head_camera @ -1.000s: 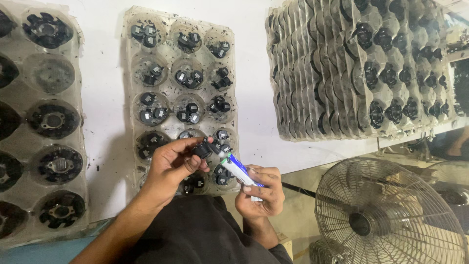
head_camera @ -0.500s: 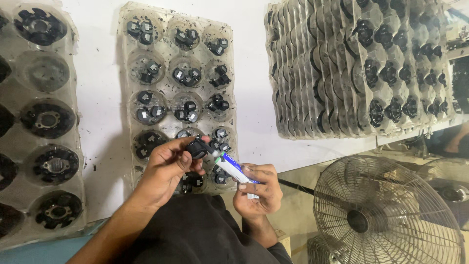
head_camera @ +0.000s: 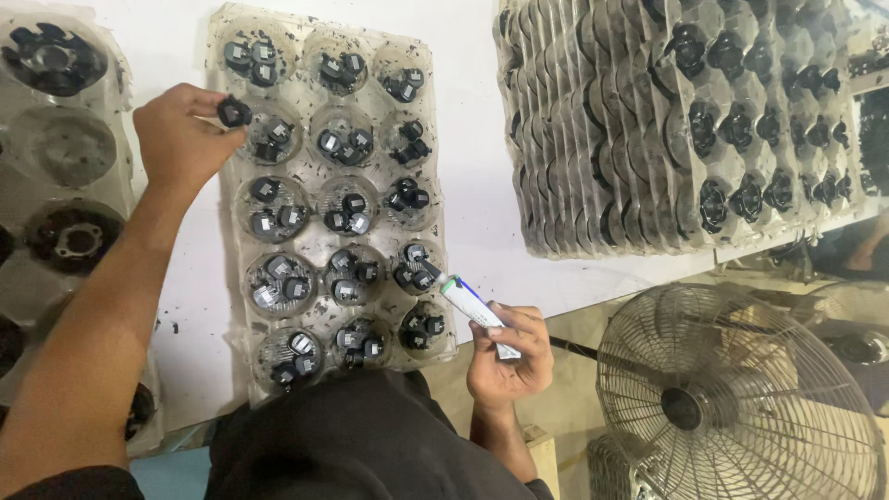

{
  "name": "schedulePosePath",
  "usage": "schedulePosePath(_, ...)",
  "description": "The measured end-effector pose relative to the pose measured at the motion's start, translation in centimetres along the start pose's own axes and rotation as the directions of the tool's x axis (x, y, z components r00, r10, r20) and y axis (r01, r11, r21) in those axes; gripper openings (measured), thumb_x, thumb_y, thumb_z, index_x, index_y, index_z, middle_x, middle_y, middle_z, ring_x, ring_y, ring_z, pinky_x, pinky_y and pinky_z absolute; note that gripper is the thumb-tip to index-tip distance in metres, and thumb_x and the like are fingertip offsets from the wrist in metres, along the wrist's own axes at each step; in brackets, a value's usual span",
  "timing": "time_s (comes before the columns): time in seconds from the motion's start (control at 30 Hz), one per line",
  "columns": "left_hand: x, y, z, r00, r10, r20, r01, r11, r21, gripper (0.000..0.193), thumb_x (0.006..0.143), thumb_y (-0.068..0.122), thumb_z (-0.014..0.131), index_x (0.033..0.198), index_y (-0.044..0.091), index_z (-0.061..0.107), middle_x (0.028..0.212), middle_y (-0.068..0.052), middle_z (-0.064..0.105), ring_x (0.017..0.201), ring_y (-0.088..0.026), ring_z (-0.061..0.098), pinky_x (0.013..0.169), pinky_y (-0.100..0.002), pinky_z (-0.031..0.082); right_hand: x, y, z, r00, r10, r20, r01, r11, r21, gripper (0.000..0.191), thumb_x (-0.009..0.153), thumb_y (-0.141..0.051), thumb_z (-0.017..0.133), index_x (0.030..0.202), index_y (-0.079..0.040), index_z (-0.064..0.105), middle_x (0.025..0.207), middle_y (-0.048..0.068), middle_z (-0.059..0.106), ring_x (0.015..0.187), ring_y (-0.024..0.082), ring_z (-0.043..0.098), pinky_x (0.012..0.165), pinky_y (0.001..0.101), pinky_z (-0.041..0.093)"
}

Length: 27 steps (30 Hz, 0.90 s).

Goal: The person applies adhesive from a tube to small black plastic rotor-like components arranged in molded trays, handling one component at a time and placing it back into the tray. They occasionally wipe the tube with a cloth and reposition trays to reach more parts.

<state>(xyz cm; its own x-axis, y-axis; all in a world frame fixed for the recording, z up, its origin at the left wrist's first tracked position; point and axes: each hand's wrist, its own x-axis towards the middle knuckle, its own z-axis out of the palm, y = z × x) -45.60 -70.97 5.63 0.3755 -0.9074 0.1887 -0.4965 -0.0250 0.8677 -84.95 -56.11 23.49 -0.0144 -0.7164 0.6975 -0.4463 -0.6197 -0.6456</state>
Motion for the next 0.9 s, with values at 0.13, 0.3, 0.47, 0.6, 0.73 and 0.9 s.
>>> schedulePosePath(0.13, 1.9, -2.4, 1.2, 0.946, 0.265, 0.189, -0.326, 0.766, 0.555, 0.033, 0.078, 0.026, 0.088, 0.108, 0.016, 0.078, 0.100, -0.008, 0.070, 0.093, -0.029, 0.068, 0.077, -0.043, 0.055, -0.6, 0.3, 0.4, 0.999, 0.038, 0.022, -0.038, 0.999, 0.013, 0.029, 0.084, 0.011, 0.078, 0.099, -0.007, 0.060, 0.104, 0.013, 0.068, 0.096, 0.026, 0.068, 0.084, 0.0369, 0.059)
schedulePosePath(0.3, 3.1, -3.8, 3.1, 0.902, 0.286, 0.324, -0.429, 0.496, 0.755, 0.020, 0.080, 0.022, 0.082, 0.100, 0.019, 0.078, 0.095, -0.004, 0.064, 0.096, -0.026, 0.065, 0.075, -0.040, 0.054, -0.7, 0.6, 0.7, 0.998, 0.046, 0.043, -0.047, 0.999, 0.024, 0.028, 0.084, 0.010, 0.078, 0.098, -0.007, 0.061, 0.103, 0.013, 0.069, 0.096, 0.026, 0.069, 0.083, 0.0366, 0.059)
schedulePosePath(0.47, 2.2, -3.4, 4.2, 0.951, 0.175, 0.253, -0.307, 0.583, 0.752, 0.026, 0.080, 0.011, 0.077, 0.105, 0.018, 0.077, 0.082, -0.007, 0.068, 0.081, -0.029, 0.069, 0.067, -0.043, 0.054, -1.4, 1.4, 0.2, 0.998, 0.069, 0.000, -0.069, 0.997, 0.044, 0.029, 0.085, 0.008, 0.080, 0.098, -0.008, 0.059, 0.104, 0.013, 0.069, 0.098, 0.026, 0.069, 0.085, 0.0371, 0.058)
schedulePosePath(0.6, 0.6, -2.0, 4.7, 0.991, -0.080, 0.111, 0.005, 0.833, 0.553, 0.029, 0.072, 0.017, 0.082, 0.101, 0.017, 0.075, 0.087, -0.007, 0.073, 0.081, -0.031, 0.071, 0.070, -0.043, 0.055, -2.3, 1.9, -0.1, 0.991, 0.112, -0.067, -0.105, 0.990, 0.091, 0.027, 0.088, 0.005, 0.078, 0.101, -0.007, 0.059, 0.108, 0.014, 0.068, 0.102, 0.026, 0.068, 0.088, 0.0383, 0.058)
schedulePosePath(0.73, 0.1, -0.4, 5.4, 0.969, -0.202, 0.142, 0.105, 0.857, 0.505, 0.036, 0.068, 0.026, 0.089, 0.096, 0.013, 0.069, 0.083, -0.006, 0.073, 0.078, -0.031, 0.071, 0.069, -0.044, 0.054, -3.0, 2.1, 0.0, 0.978, 0.185, -0.091, -0.173, 0.977, 0.125, 0.027, 0.091, 0.005, 0.077, 0.104, -0.006, 0.056, 0.112, 0.017, 0.066, 0.107, 0.028, 0.068, 0.094, 0.0406, 0.058)
schedulePosePath(0.9, -0.2, 1.3, 4.4, 0.979, -0.183, 0.088, 0.133, 0.906, 0.402, 0.049, 0.063, 0.025, 0.093, 0.100, 0.008, 0.065, 0.081, -0.009, 0.069, 0.075, -0.030, 0.070, 0.067, -0.043, 0.055, -2.8, 1.8, 0.4, 0.939, 0.329, -0.097, -0.289, 0.912, 0.292, 0.026, 0.090, 0.007, 0.075, 0.104, -0.004, 0.056, 0.115, 0.021, 0.064, 0.104, 0.026, 0.069, 0.084, 0.0411, 0.066)
